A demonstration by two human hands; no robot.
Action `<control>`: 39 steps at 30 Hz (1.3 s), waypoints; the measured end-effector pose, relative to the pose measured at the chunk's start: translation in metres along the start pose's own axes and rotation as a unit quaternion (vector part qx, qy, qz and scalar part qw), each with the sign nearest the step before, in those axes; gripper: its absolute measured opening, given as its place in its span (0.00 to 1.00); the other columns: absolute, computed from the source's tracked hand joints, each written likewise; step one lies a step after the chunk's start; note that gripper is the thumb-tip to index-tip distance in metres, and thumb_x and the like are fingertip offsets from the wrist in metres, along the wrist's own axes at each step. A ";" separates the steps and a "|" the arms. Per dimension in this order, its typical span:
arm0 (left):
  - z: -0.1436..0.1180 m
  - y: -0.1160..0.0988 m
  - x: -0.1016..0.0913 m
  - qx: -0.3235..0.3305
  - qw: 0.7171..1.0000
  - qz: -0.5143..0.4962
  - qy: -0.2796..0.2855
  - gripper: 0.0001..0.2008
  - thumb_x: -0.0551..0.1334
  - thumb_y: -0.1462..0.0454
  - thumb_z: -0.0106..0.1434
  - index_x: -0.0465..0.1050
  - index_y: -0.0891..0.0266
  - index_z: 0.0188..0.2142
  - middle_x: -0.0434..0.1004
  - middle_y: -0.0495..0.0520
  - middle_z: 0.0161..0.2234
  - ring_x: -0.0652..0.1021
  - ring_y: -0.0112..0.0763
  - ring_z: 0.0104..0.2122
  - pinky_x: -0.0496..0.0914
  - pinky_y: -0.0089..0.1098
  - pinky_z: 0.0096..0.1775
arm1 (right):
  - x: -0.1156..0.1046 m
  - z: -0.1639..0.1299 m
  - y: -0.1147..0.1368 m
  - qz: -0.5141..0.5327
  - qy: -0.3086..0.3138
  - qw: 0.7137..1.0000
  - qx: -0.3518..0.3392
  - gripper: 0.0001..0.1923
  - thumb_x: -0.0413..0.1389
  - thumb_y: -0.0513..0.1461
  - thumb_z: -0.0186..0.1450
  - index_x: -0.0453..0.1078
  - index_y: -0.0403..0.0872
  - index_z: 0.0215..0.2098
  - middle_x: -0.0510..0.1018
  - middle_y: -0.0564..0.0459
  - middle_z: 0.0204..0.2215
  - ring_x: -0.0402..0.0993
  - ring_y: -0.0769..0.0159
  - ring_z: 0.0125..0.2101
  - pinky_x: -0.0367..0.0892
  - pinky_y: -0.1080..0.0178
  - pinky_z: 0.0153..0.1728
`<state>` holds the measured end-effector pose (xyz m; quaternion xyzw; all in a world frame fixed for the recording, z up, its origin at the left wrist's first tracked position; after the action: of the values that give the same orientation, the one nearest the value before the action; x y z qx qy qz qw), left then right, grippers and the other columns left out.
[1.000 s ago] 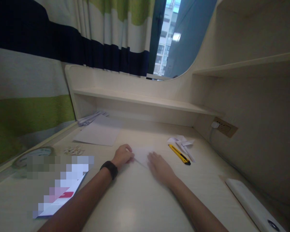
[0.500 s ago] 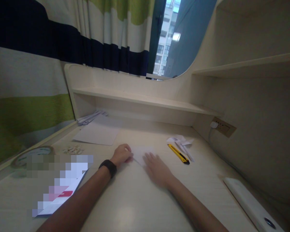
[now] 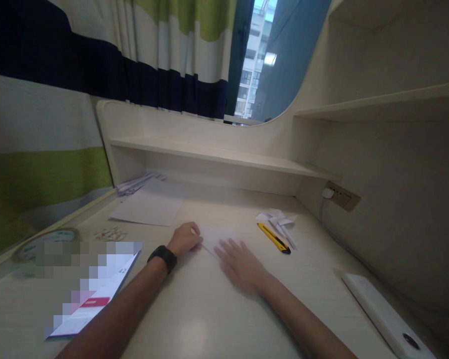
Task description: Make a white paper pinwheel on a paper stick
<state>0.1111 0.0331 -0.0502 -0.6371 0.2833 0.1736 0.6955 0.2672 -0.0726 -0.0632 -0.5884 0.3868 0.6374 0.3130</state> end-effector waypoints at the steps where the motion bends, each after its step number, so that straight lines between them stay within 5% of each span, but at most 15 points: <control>1: -0.002 -0.006 -0.003 0.018 0.999 0.027 -0.004 0.08 0.64 0.68 0.53 0.68 0.64 0.34 0.76 0.51 0.19 0.79 0.34 0.22 0.72 0.30 0.28 | 0.000 0.000 0.000 -0.001 0.003 1.000 0.002 0.27 0.34 0.49 0.71 0.44 0.56 0.67 0.46 0.52 0.67 0.38 0.53 0.66 0.37 0.41 0.61; 5: -0.030 -0.038 0.001 0.111 0.986 0.124 -0.032 0.09 0.60 0.67 0.59 0.70 0.66 0.41 0.79 0.65 0.38 0.78 0.46 0.43 0.68 0.44 0.47 | -0.002 0.000 0.003 -0.005 -0.002 1.000 0.001 0.26 0.33 0.48 0.72 0.43 0.56 0.67 0.46 0.52 0.67 0.38 0.54 0.66 0.38 0.41 0.62; 8: -0.063 -0.059 0.033 0.199 0.966 0.167 0.002 0.09 0.55 0.70 0.62 0.73 0.65 0.39 0.76 0.64 0.46 0.73 0.43 0.50 0.63 0.41 0.54 | -0.001 0.000 0.004 -0.009 -0.009 1.000 0.001 0.26 0.34 0.47 0.71 0.43 0.54 0.67 0.47 0.52 0.67 0.38 0.54 0.66 0.37 0.42 0.62; 10: -0.092 -0.079 0.061 0.354 0.900 0.252 0.023 0.13 0.52 0.71 0.64 0.72 0.68 0.44 0.75 0.65 0.48 0.72 0.43 0.52 0.61 0.43 0.56 | 0.001 0.000 0.003 -0.012 -0.008 1.000 0.005 0.27 0.35 0.46 0.71 0.44 0.53 0.67 0.46 0.51 0.67 0.37 0.54 0.66 0.37 0.42 0.62; 13: -0.110 -0.079 0.076 0.420 0.854 0.306 -0.015 0.17 0.48 0.69 0.66 0.69 0.71 0.50 0.72 0.67 0.51 0.70 0.44 0.54 0.61 0.46 0.56 | 0.002 0.001 0.003 -0.013 -0.008 1.000 0.006 0.27 0.37 0.46 0.71 0.44 0.52 0.67 0.46 0.50 0.67 0.37 0.53 0.66 0.38 0.42 0.62; 20: -0.107 -0.055 0.074 0.339 0.859 0.380 -0.063 0.24 0.49 0.62 0.67 0.63 0.84 0.54 0.66 0.79 0.54 0.66 0.55 0.57 0.60 0.52 0.56 | -0.002 -0.002 0.005 -0.014 -0.023 1.000 0.001 0.26 0.36 0.44 0.71 0.45 0.51 0.67 0.47 0.51 0.67 0.38 0.55 0.66 0.39 0.43 0.62; 34: -0.107 -0.050 0.066 0.334 0.849 0.408 -0.045 0.27 0.51 0.56 0.66 0.66 0.78 0.54 0.69 0.77 0.51 0.68 0.57 0.54 0.61 0.54 0.55 | -0.001 -0.003 0.004 0.001 -0.022 1.000 -0.006 0.25 0.34 0.46 0.72 0.45 0.57 0.66 0.47 0.55 0.67 0.35 0.57 0.66 0.36 0.43 0.62; 39: -0.106 -0.044 0.064 0.344 0.843 0.413 -0.022 0.27 0.50 0.54 0.66 0.65 0.75 0.55 0.68 0.75 0.53 0.67 0.58 0.55 0.61 0.53 0.54 | -0.001 -0.006 -0.014 -0.018 -0.002 1.000 0.015 0.26 0.33 0.45 0.71 0.43 0.52 0.67 0.46 0.53 0.67 0.39 0.58 0.66 0.37 0.44 0.62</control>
<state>0.1691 -0.0848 -0.0574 -0.1769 0.5467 0.3498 0.7399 0.2825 -0.0702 -0.0645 -0.5891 0.3847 0.6273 0.3338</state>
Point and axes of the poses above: each hand's wrist, its own z-axis towards the middle knuckle, its own x-axis out of the palm, y = z × x, the point moved 9 cm from there along z, towards the middle knuckle
